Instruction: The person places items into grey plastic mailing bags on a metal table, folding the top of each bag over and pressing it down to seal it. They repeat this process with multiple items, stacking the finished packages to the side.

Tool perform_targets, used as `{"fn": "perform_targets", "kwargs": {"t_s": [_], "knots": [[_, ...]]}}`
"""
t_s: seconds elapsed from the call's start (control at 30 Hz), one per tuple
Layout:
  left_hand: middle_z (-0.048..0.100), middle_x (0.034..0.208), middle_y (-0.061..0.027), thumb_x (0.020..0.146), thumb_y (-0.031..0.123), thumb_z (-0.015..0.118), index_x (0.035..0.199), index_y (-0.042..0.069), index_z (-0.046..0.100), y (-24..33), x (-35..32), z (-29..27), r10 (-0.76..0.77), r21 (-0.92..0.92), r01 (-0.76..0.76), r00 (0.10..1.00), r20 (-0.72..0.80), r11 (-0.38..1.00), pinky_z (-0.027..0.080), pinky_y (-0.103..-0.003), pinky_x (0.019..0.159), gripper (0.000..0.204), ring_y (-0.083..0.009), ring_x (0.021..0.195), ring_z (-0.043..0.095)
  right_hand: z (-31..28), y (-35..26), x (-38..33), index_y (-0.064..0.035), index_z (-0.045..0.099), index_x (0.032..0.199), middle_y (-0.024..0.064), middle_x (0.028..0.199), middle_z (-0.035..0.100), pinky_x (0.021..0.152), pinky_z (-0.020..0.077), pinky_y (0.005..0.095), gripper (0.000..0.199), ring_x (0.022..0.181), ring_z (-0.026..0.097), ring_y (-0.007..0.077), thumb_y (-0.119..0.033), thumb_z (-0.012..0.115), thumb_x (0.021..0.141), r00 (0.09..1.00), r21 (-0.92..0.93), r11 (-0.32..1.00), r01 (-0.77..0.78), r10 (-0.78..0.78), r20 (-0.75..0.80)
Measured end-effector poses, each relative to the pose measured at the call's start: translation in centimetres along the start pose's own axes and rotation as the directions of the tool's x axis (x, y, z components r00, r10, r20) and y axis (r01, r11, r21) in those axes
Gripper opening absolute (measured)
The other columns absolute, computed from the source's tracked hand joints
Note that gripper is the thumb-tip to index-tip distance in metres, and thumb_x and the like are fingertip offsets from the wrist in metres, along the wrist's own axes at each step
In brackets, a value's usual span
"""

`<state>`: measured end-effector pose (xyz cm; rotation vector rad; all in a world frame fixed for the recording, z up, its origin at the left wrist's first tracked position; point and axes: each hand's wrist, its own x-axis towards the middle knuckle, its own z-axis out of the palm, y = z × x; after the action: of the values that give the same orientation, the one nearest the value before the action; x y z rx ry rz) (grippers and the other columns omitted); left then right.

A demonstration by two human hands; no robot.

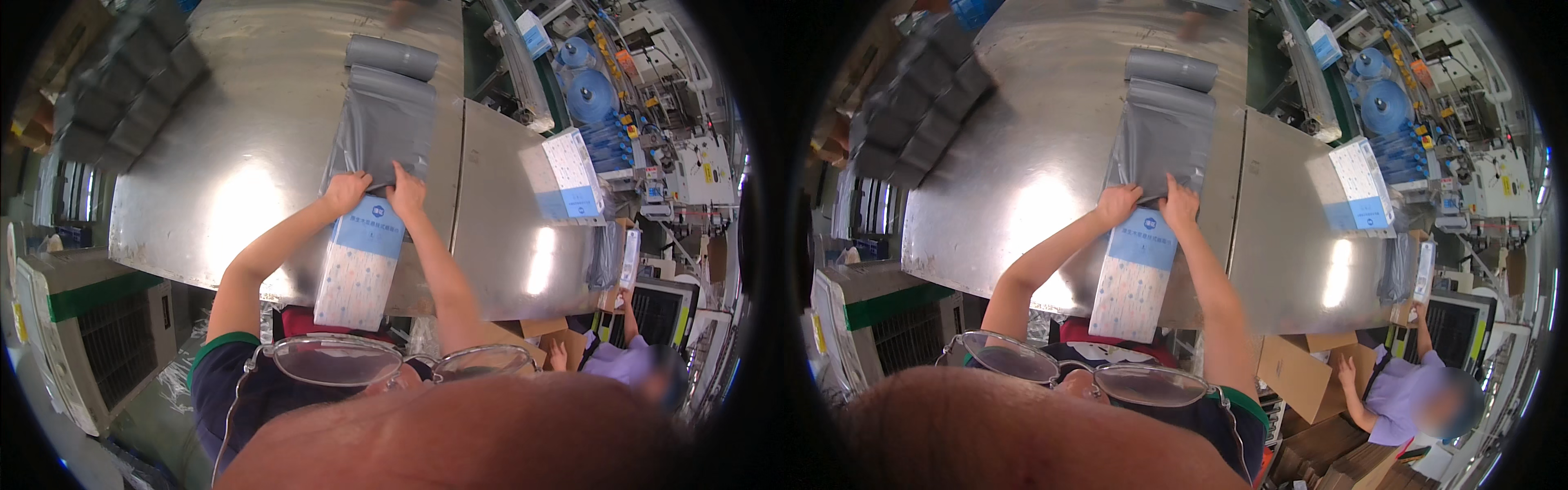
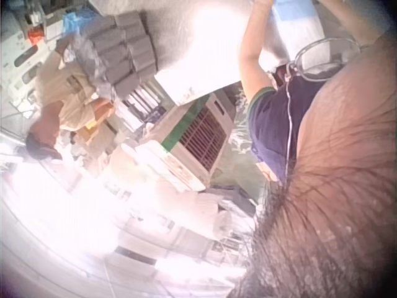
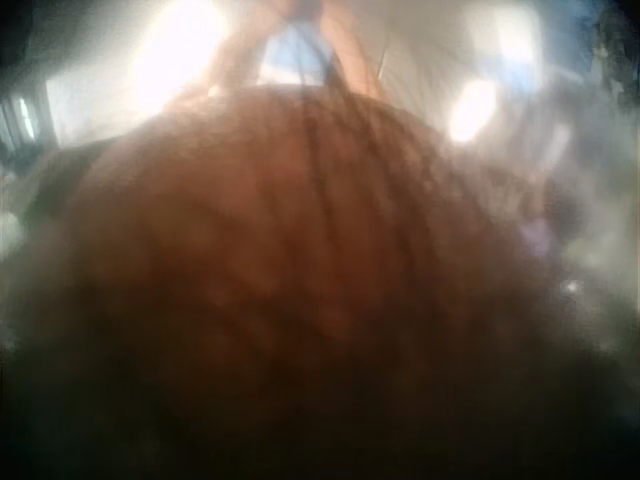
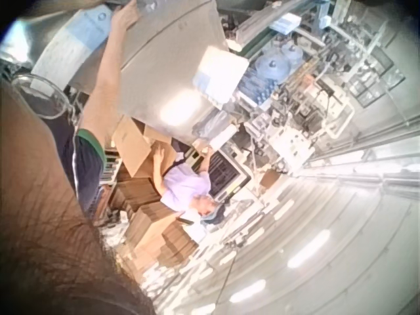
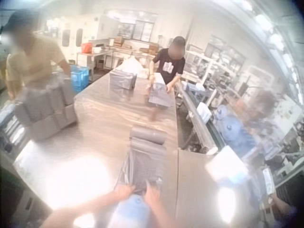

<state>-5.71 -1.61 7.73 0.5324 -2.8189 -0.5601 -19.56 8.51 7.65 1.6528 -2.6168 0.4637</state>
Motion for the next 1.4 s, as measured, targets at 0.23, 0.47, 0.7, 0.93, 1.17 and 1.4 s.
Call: {"fn": "perform_targets", "kwargs": {"t_s": [0.23,0.47,0.7,0.93,1.17,1.4], "knots": [[0.049,0.083,-0.0131,0.069,0.012,0.050,0.081,0.005,0.045,-1.0,-5.6,4.1,-0.639,-0.713,0.232,0.672,-0.375,0.662,0.042,-0.038,0.060,0.015,-0.0287,0.073,0.052,1.0,-1.2,-5.1,-0.0038,0.047,0.102,0.0163,0.083,0.053,0.067,0.0388,0.0358,0.040,0.076,0.050,0.0302,-0.008,0.052,0.063,0.841,0.515,0.787,-0.340,0.499,-0.207],[0.053,0.086,-0.0178,0.069,0.006,0.042,0.082,0.002,0.053,-0.9,-9.7,2.5,-0.478,-0.047,0.512,0.826,0.298,0.857,0.043,-0.040,0.068,0.017,-0.0303,0.080,0.052,1.6,2.0,-9.7,0.0008,0.051,0.094,0.0209,0.087,0.053,0.069,0.0396,0.0375,0.028,0.083,0.050,0.0334,-0.012,0.046,0.069,0.736,0.160,0.979,-0.127,-0.015,0.677],[0.055,0.074,-0.0142,0.064,0.017,0.050,0.071,0.006,0.057,0.6,-16.9,-0.1,-0.108,-0.252,0.257,0.868,0.485,0.933,0.043,-0.038,0.064,0.015,-0.0298,0.071,0.053,-3.0,0.6,-15.4,0.0001,0.055,0.084,0.0183,0.078,0.056,0.065,0.0425,0.0363,0.024,0.075,0.054,0.0322,-0.017,0.052,0.068,0.725,0.390,0.841,-0.376,0.005,0.689],[0.048,0.050,-0.0054,0.073,0.022,0.057,0.059,0.001,0.048,0.3,-18.7,3.1,-0.551,-0.580,0.608,0.778,0.302,0.542,0.035,-0.025,0.044,0.027,-0.0090,0.045,0.041,-4.2,-2.0,-16.8,-0.0063,0.057,0.079,0.0125,0.067,0.057,0.057,0.0426,0.0354,0.019,0.063,0.055,0.0269,-0.023,0.057,0.068,0.773,0.302,0.932,-0.199,-0.040,0.633],[0.051,0.058,-0.0005,0.076,0.009,0.052,0.068,0.001,0.051,0.7,-21.6,4.5,-0.483,-0.836,0.515,0.790,0.376,0.190,0.035,-0.020,0.046,0.012,-0.0059,0.049,0.043,-2.4,-12.0,-13.0,-0.0062,0.055,0.077,0.0064,0.065,0.049,0.050,0.0398,0.0270,0.015,0.055,0.050,0.0180,-0.016,0.060,0.067,0.968,0.755,0.652,-0.071,-0.138,0.211],[0.054,0.060,-0.0029,0.074,0.004,0.050,0.074,0.002,0.053,0.3,-22.5,5.9,-0.471,-0.884,0.467,0.785,0.403,0.021,0.038,-0.021,0.048,0.003,-0.0108,0.051,0.049,2.5,-7.2,-17.8,-0.0029,0.049,0.066,0.0104,0.064,0.046,0.052,0.0370,0.0315,0.011,0.058,0.047,0.0236,-0.009,0.057,0.069,0.998,0.733,0.677,-0.066,0.055,0.039]]}}
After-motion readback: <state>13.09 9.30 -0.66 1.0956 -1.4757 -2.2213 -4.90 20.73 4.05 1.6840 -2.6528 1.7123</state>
